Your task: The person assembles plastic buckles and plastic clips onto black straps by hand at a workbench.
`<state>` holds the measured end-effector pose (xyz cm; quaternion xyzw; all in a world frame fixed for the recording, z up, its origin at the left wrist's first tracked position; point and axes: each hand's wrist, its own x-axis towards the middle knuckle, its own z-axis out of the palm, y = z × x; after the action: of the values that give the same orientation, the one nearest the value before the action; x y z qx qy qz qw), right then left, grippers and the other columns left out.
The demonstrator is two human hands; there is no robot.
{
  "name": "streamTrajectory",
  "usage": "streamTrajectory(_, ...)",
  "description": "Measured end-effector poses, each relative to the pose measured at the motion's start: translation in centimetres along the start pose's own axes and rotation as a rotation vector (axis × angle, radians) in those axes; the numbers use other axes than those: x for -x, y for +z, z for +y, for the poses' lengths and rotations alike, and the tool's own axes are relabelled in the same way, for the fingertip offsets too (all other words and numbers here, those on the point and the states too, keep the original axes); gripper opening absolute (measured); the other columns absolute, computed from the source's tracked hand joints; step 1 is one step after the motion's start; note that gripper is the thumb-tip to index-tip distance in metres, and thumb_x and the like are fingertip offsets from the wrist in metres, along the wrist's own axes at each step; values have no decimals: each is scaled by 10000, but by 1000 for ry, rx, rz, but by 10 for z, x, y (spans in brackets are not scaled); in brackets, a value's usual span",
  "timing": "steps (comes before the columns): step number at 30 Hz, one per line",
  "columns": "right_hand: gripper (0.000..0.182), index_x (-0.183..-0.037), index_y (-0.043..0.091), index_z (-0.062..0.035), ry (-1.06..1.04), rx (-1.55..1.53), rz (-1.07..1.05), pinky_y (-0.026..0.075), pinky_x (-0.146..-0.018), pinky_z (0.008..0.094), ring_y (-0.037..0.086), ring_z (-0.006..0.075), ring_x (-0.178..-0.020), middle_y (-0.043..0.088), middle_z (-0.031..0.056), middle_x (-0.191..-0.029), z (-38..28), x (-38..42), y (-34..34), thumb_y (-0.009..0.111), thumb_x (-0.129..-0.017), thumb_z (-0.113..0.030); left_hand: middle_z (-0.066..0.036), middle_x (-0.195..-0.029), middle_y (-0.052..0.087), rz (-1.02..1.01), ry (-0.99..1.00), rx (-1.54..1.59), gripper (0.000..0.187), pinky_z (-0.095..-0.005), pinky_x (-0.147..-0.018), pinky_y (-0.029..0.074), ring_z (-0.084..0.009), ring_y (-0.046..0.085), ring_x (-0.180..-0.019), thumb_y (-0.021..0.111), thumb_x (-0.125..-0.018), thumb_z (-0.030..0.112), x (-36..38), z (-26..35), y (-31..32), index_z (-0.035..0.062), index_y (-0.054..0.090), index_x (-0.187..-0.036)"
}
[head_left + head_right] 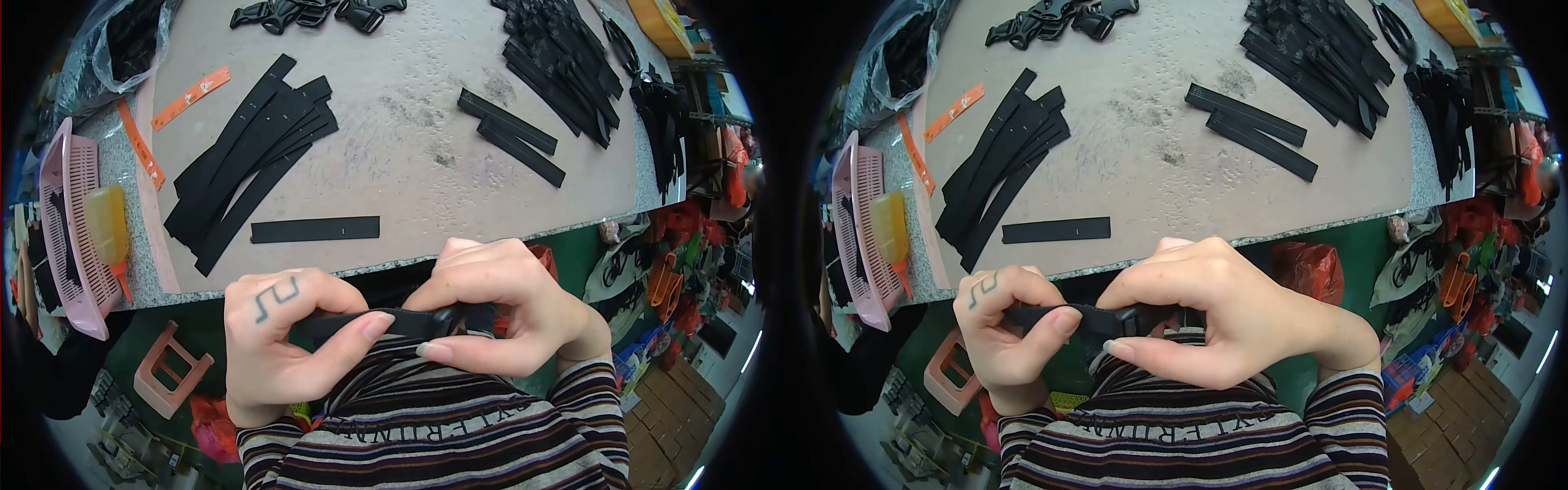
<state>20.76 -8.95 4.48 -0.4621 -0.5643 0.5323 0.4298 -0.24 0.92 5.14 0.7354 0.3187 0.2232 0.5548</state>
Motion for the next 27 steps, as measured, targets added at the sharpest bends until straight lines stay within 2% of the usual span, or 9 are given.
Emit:
streamTrajectory(8,67,-841,658,4,7,-118,138,408,-482,323,545,231,-515,587,106,-646,9,5,11,697,-830,-50,-43,-574,567,10,45,50,230,-246,-469,345,-113,517,-481,655,-889,115,-2,-1,13,2,597,-697)
streamTrajectory(9,65,-790,664,16,-66,-66,143,439,-512,318,599,238,-557,649,113,-697,11,5,11,719,-814,-8,-79,-639,640,-24,8,-44,128,-296,-532,456,-204,616,-539,710,-827,47,-1,5,9,12,641,-725)
streamTrajectory(11,76,-780,645,4,-53,-10,154,431,-510,330,577,249,-542,627,114,-674,4,12,10,707,-820,-15,-70,-622,623,-3,15,-46,187,-293,-505,433,-180,586,-503,687,-866,58,2,10,16,19,612,-699)
streamTrajectory(19,217,-1063,665,29,383,-445,52,502,-568,269,646,103,-645,701,70,-760,-2,28,-23,706,-949,-150,-30,-702,596,24,29,15,204,-193,-508,386,-75,545,-551,571,-1005,93,-24,-29,24,-7,591,-829)
streamTrajectory(21,243,-1120,659,32,345,-71,136,528,-614,258,663,110,-682,713,86,-836,-4,43,-44,700,-948,-135,-60,-794,640,54,1,-30,128,-229,-597,426,-109,576,-662,573,-998,103,-20,-34,29,-2,611,-1060)
streamTrajectory(22,202,-1050,672,35,82,286,389,517,-584,286,676,151,-673,709,125,-867,-8,53,-56,687,-923,-121,-69,-812,648,72,53,-75,167,-240,-617,435,-119,583,-685,578,-992,100,-17,-37,31,3,600,-1125)
streamTrajectory(23,184,-1039,683,32,48,634,526,524,-628,292,679,161,-708,704,127,-872,-25,60,-80,691,-887,-71,-77,-830,656,92,102,-118,224,-251,-636,444,-129,589,-708,582,-985,98,-13,-38,32,7,590,-1190)
streamTrajectory(24,174,-1018,689,34,122,604,776,519,-631,289,669,165,-691,701,128,-847,-39,62,-96,690,-869,-56,-69,-860,628,-31,-6,-127,341,-255,-752,430,-123,581,-803,510,-1012,108,-7,-33,23,23,500,-1342)
streamTrajectory(27,214,-1013,690,41,85,1175,988,521,-643,300,662,174,-673,700,135,-779,-30,80,-195,715,-889,-132,-60,-832,622,6,-77,-124,322,-268,-719,444,-126,585,-768,539,-986,70,1,-37,19,27,527,-1305)
